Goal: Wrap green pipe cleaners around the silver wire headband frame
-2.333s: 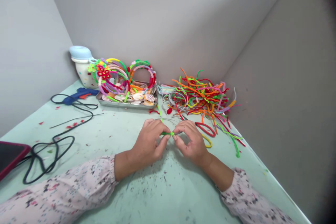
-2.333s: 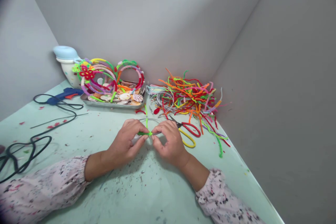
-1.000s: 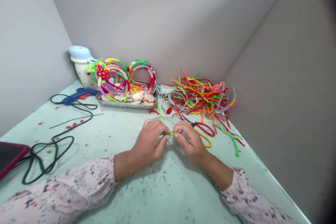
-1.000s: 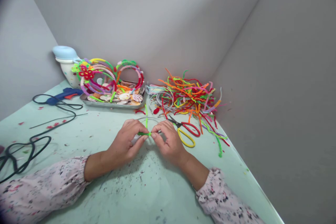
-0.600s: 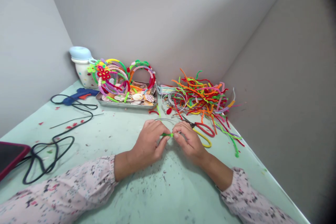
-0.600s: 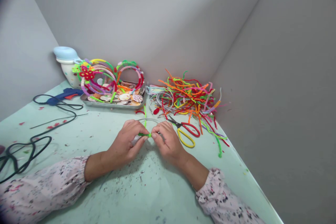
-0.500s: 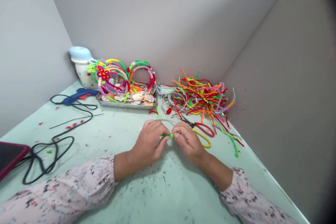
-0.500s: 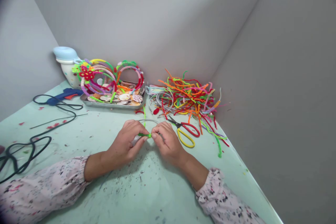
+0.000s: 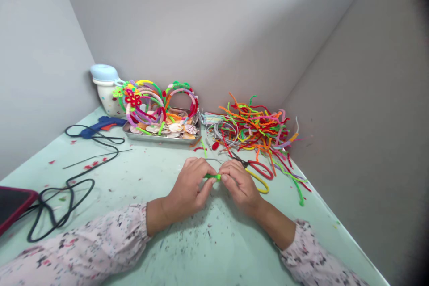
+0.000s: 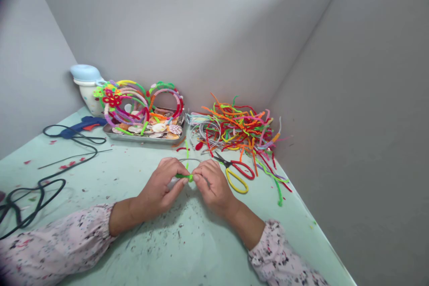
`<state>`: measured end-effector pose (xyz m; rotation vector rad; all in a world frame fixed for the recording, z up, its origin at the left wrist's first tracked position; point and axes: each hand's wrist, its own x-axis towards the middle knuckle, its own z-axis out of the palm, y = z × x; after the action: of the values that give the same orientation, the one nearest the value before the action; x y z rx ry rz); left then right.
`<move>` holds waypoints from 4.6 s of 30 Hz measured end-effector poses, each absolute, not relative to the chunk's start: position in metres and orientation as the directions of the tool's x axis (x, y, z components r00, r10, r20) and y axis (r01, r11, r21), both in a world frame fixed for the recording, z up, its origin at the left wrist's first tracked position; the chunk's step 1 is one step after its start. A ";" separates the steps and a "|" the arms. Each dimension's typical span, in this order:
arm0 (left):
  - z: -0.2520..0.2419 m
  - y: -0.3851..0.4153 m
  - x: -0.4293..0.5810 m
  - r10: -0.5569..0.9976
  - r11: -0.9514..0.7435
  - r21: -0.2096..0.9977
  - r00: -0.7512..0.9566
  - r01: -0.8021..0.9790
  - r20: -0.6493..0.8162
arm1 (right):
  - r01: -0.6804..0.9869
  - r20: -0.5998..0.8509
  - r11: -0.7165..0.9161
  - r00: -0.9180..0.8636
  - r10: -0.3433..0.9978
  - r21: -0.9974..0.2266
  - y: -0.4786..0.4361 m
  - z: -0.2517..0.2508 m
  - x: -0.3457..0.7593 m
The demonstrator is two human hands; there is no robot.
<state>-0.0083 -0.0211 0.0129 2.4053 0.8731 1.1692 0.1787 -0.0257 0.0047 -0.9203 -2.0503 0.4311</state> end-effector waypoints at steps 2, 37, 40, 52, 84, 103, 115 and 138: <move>0.012 -0.020 -0.008 0.647 -0.762 0.525 0.477 0.379 0.594 | 0.445 0.544 0.666 -0.385 0.746 -0.598 -0.025 0.004 0.179; 0.009 -0.018 -0.009 0.615 -0.788 0.482 0.496 0.382 0.613 | 0.402 0.426 0.452 -0.158 0.891 -0.797 -0.039 0.001 0.167; 0.010 -0.018 -0.009 0.610 -0.793 0.469 0.490 0.389 0.623 | 0.376 0.424 0.451 -0.157 0.892 -0.809 -0.038 -0.001 0.166; 0.005 -0.012 -0.009 0.626 -0.780 0.495 0.467 0.384 0.624 | 0.390 0.435 0.458 -0.150 0.888 -0.799 -0.031 -0.002 0.165; 0.012 -0.015 -0.010 0.657 -0.754 0.556 0.423 0.351 0.624 | 0.372 0.457 0.495 -0.191 0.869 -0.785 -0.031 0.001 0.165; 0.016 -0.014 -0.016 0.685 -0.728 0.584 0.360 0.359 0.633 | 0.342 0.492 0.516 -0.162 0.855 -0.785 -0.029 0.007 0.152; 0.015 -0.014 -0.016 0.733 -0.680 0.646 0.329 0.347 0.595 | 0.639 0.731 0.644 -0.180 0.658 -0.422 -0.024 0.002 0.157; 0.013 -0.012 -0.015 0.727 -0.671 0.640 0.163 0.374 0.667 | 0.616 0.697 0.648 -0.214 0.685 -0.448 -0.035 0.002 0.156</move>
<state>-0.0153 -0.0116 0.0134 2.1192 1.0533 1.5113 0.1557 -0.0354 0.0022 -1.0251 -1.9091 0.0906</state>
